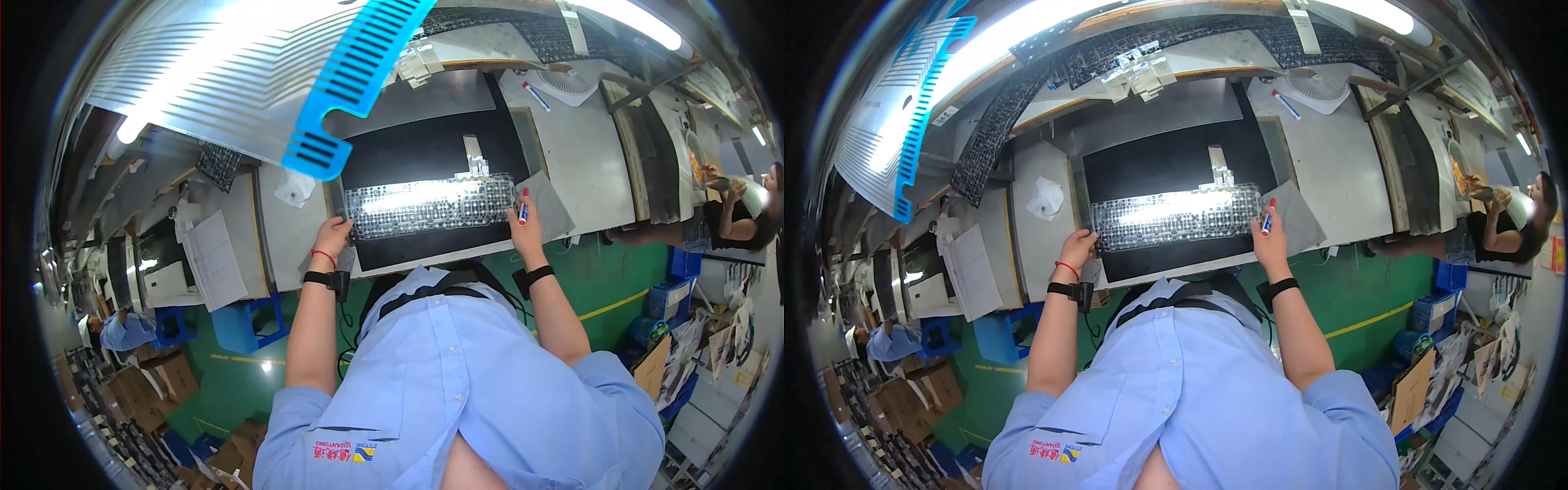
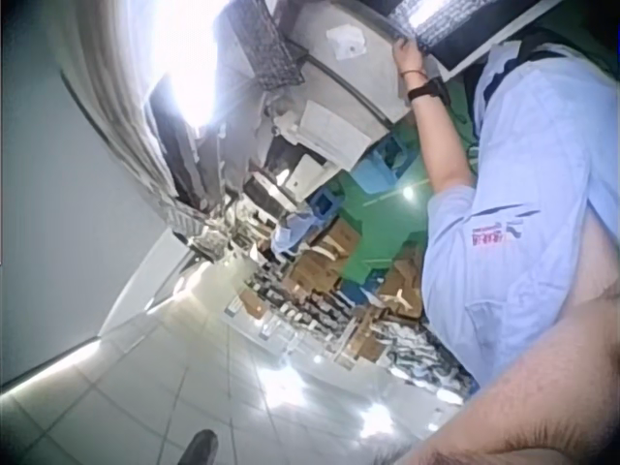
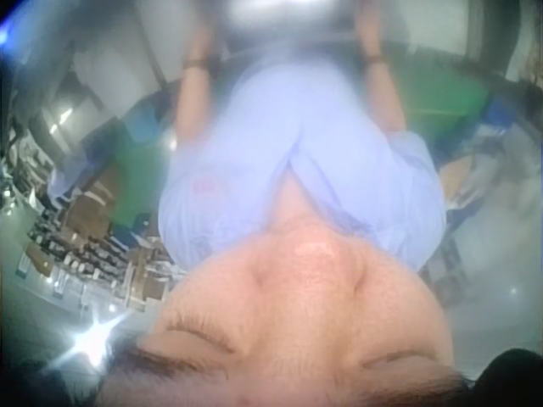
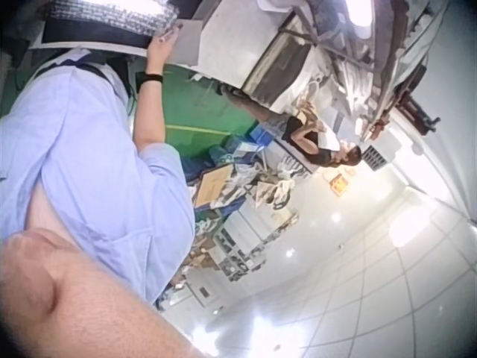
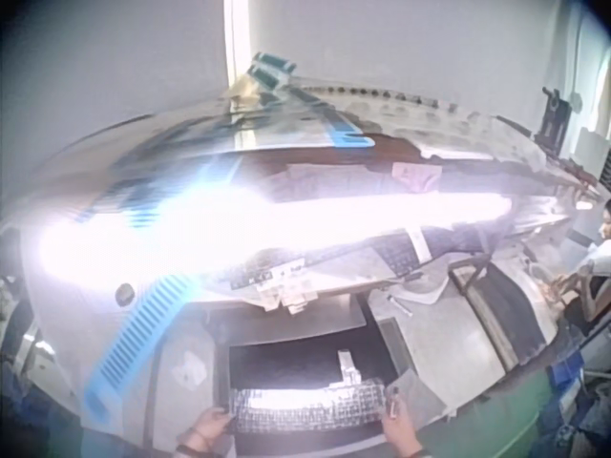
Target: Inspecting and organizing keyboard membrane and frame components in a manufacturing facility.
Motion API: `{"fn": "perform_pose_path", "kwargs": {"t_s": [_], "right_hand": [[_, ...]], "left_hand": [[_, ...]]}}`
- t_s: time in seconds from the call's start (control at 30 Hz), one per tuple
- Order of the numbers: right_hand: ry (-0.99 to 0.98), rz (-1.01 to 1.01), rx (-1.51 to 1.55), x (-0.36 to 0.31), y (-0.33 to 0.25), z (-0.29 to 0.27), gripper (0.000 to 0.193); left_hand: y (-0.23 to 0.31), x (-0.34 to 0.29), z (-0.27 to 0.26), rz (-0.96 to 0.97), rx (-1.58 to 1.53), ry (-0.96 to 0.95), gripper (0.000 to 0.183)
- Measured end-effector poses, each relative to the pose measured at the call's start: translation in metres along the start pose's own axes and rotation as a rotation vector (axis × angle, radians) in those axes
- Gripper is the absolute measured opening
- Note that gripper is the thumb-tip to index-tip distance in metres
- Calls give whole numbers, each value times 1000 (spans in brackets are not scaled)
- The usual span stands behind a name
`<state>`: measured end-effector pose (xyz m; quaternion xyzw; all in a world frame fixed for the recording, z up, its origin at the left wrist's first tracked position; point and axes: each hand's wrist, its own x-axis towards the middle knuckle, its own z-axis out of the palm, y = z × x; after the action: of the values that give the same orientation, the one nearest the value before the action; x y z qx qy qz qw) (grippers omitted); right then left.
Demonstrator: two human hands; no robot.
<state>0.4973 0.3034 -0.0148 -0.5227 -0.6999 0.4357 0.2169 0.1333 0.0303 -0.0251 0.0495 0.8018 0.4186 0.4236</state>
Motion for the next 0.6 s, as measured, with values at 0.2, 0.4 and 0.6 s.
{"fn": "perform_pose_path", "kwargs": {"t_s": [0.2, 0.4, 0.6], "right_hand": [[32, -69, -94, -2, -1, 1, 49], [10, -92, -89, -4, -3, 1, 47], [22, -101, -100, -5, -2, 1, 47]], "left_hand": [[-2, 0, 5, -8, -23, -46, 45], [-10, 7, 7, 8, -5, -26, 46], [-8, 4, 20, 100, 124, 123, 52]]}}
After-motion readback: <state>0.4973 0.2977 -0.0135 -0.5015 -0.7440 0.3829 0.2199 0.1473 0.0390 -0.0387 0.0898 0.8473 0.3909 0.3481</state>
